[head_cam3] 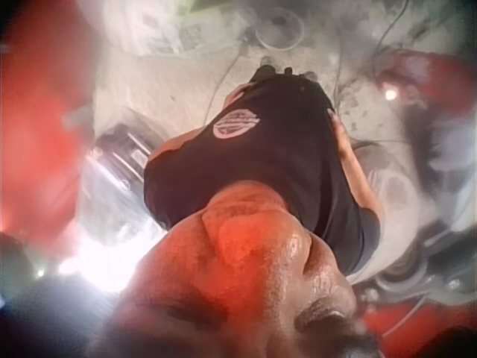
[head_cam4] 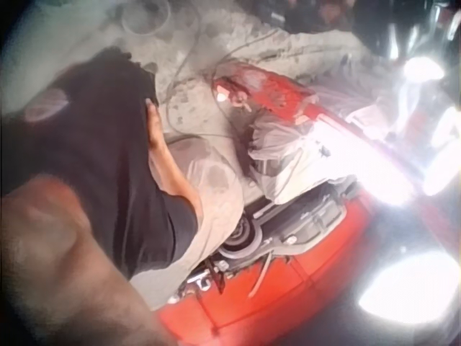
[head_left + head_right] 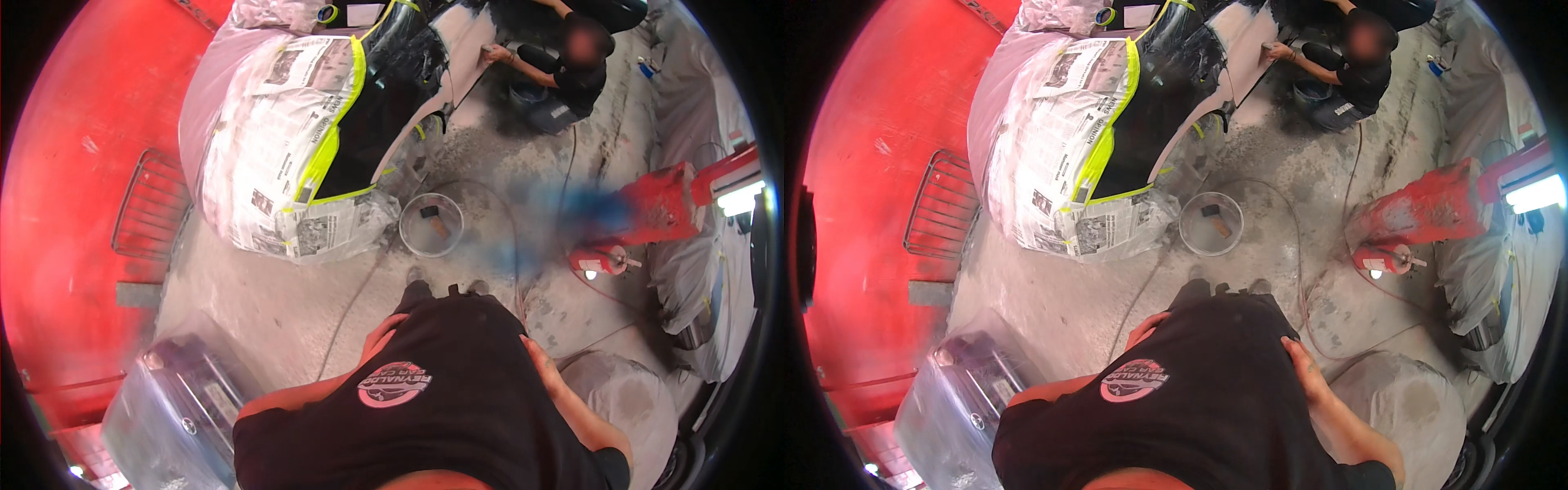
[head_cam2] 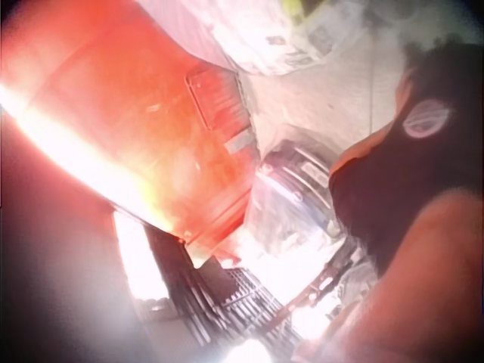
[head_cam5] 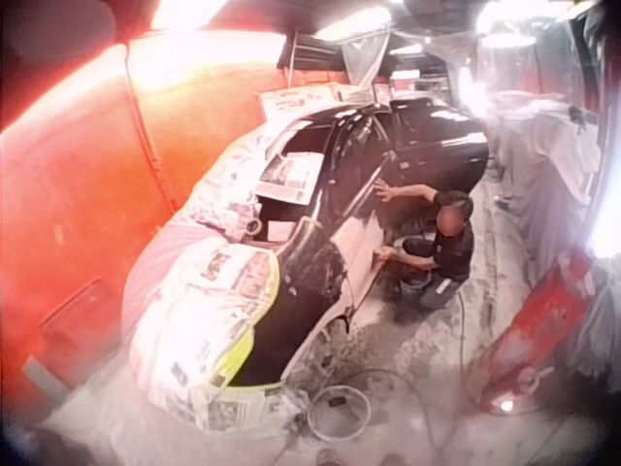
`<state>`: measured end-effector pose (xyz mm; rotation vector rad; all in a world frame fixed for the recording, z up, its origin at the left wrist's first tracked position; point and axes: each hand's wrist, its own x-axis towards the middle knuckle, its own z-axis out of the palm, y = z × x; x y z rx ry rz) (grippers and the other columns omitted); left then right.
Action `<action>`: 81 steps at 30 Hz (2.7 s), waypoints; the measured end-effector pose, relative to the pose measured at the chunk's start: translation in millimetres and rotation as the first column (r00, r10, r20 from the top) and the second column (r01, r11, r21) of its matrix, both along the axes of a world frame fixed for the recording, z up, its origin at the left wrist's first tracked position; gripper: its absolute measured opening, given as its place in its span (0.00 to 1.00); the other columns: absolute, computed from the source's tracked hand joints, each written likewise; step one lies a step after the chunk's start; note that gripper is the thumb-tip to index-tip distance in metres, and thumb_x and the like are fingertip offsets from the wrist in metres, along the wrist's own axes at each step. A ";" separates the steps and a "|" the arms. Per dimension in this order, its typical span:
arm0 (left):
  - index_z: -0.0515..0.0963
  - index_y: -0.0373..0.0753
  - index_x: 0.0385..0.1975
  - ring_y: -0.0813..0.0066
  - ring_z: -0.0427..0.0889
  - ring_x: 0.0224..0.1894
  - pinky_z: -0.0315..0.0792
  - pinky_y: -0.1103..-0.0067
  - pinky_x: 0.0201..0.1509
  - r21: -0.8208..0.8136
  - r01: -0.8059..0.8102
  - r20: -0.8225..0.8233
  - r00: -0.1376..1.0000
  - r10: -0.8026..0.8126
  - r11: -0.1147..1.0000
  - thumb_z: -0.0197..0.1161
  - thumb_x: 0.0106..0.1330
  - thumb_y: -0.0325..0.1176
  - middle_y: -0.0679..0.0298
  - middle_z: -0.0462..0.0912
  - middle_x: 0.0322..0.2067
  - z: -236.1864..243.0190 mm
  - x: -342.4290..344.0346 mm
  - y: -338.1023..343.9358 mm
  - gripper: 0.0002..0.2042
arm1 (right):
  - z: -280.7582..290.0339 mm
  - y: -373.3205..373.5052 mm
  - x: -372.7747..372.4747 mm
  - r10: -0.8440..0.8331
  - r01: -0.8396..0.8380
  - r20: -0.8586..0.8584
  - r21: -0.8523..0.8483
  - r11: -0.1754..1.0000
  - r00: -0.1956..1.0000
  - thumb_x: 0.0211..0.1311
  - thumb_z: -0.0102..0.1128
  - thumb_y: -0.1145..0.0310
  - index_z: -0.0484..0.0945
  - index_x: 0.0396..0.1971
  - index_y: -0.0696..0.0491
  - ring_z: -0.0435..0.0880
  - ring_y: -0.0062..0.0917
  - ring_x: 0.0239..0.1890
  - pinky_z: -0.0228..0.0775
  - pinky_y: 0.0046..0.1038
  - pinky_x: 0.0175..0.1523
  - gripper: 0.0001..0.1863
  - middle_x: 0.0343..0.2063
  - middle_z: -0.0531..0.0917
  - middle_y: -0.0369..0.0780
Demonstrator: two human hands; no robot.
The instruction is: Wet sanding a car body panel with a sanding block and sandpaper in preparation for painting.
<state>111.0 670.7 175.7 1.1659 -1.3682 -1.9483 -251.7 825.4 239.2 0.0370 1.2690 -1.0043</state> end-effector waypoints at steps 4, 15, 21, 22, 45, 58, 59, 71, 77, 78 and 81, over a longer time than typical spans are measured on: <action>0.74 0.30 0.66 0.67 0.74 0.68 0.63 0.74 0.74 0.008 0.018 -0.074 0.997 -0.017 1.000 0.54 0.79 0.34 0.56 0.77 0.64 -14.3 32.1 -36.5 0.21 | 6.0 -22.8 41.3 -0.030 0.028 -0.030 -0.043 0.999 0.999 0.82 0.51 0.50 0.77 0.62 0.54 0.80 0.22 0.57 0.71 0.27 0.65 0.24 0.56 0.83 0.35; 0.76 0.31 0.64 0.65 0.75 0.68 0.63 0.73 0.73 -0.040 0.165 -0.135 0.976 -0.169 0.986 0.55 0.79 0.33 0.54 0.79 0.62 -29.0 98.5 -124.7 0.19 | -39.1 -20.5 132.8 -0.098 0.094 -0.132 -0.032 0.995 0.986 0.84 0.46 0.49 0.69 0.72 0.57 0.73 0.23 0.68 0.62 0.29 0.74 0.31 0.69 0.75 0.37; 0.77 0.32 0.63 0.64 0.75 0.68 0.63 0.72 0.73 -0.085 0.231 -0.142 0.960 -0.241 0.969 0.57 0.78 0.32 0.55 0.79 0.63 -33.8 105.1 -151.2 0.18 | -41.1 -17.3 156.0 -0.141 0.136 -0.070 -0.070 0.988 0.987 0.85 0.43 0.48 0.67 0.73 0.57 0.71 0.23 0.70 0.60 0.29 0.76 0.32 0.70 0.74 0.37; 0.77 0.33 0.63 0.65 0.75 0.68 0.63 0.72 0.73 -0.115 0.239 -0.128 0.959 -0.253 0.964 0.57 0.78 0.32 0.55 0.79 0.62 -33.9 105.5 -154.2 0.18 | -48.8 -11.4 157.5 -0.148 0.145 -0.067 -0.048 0.988 0.987 0.86 0.42 0.48 0.66 0.74 0.57 0.71 0.24 0.71 0.59 0.29 0.76 0.32 0.69 0.74 0.37; 0.78 0.32 0.61 0.66 0.77 0.64 0.65 0.74 0.70 -0.189 0.272 -0.103 0.950 -0.295 0.943 0.56 0.78 0.29 0.56 0.82 0.59 -30.6 100.4 -176.7 0.17 | -57.3 -26.6 158.9 -0.131 0.128 -0.059 -0.045 0.991 0.990 0.87 0.39 0.49 0.66 0.74 0.57 0.69 0.23 0.72 0.57 0.28 0.77 0.31 0.71 0.72 0.36; 0.78 0.32 0.62 0.68 0.78 0.64 0.65 0.74 0.70 -0.148 0.298 -0.049 0.950 -0.308 0.943 0.56 0.78 0.29 0.56 0.81 0.60 -22.4 108.5 -172.4 0.17 | -31.3 -50.4 170.8 -0.221 0.221 -0.007 0.046 0.974 0.975 0.86 0.41 0.50 0.69 0.72 0.55 0.72 0.24 0.69 0.61 0.28 0.75 0.29 0.69 0.75 0.36; 0.78 0.32 0.62 0.68 0.78 0.64 0.65 0.74 0.70 -0.157 0.308 -0.047 0.947 -0.318 0.938 0.56 0.78 0.29 0.56 0.81 0.60 -25.3 110.6 -171.9 0.17 | -26.7 -56.7 174.0 -0.233 0.239 -0.054 0.214 0.947 0.971 0.86 0.42 0.49 0.69 0.72 0.55 0.73 0.23 0.68 0.62 0.28 0.74 0.29 0.68 0.76 0.36; 0.76 0.30 0.64 0.70 0.77 0.65 0.65 0.76 0.71 -0.112 0.362 -0.041 0.929 -0.368 0.926 0.51 0.81 0.30 0.56 0.81 0.61 -36.7 109.7 -175.2 0.18 | -27.7 -45.0 185.1 -0.274 0.280 -0.083 0.072 0.957 0.958 0.74 0.60 0.41 0.83 0.56 0.50 0.84 0.21 0.48 0.76 0.27 0.57 0.28 0.49 0.87 0.34; 0.76 0.29 0.64 0.68 0.77 0.65 0.65 0.75 0.71 -0.091 0.336 -0.051 0.938 -0.342 0.937 0.51 0.80 0.30 0.55 0.81 0.61 -44.9 110.5 -171.8 0.18 | -16.7 -49.6 188.3 -0.352 0.352 -0.016 0.070 0.933 0.936 0.73 0.61 0.41 0.83 0.56 0.49 0.84 0.22 0.46 0.77 0.26 0.53 0.27 0.48 0.87 0.35; 0.76 0.28 0.63 0.67 0.78 0.65 0.65 0.75 0.71 -0.053 0.324 -0.072 0.942 -0.327 0.945 0.51 0.80 0.30 0.54 0.81 0.61 -45.7 111.1 -171.0 0.18 | -20.9 -46.1 188.8 -0.350 0.350 -0.008 0.071 0.934 0.937 0.73 0.61 0.42 0.83 0.55 0.49 0.84 0.22 0.46 0.77 0.26 0.53 0.27 0.48 0.87 0.35; 0.76 0.27 0.63 0.67 0.78 0.65 0.65 0.75 0.71 -0.085 0.328 -0.074 0.939 -0.335 0.941 0.51 0.80 0.30 0.54 0.81 0.61 -39.5 112.8 -169.6 0.19 | -10.4 -50.7 190.5 -0.320 0.322 -0.041 0.116 0.940 0.947 0.73 0.60 0.41 0.83 0.55 0.49 0.84 0.22 0.47 0.76 0.26 0.54 0.27 0.48 0.87 0.35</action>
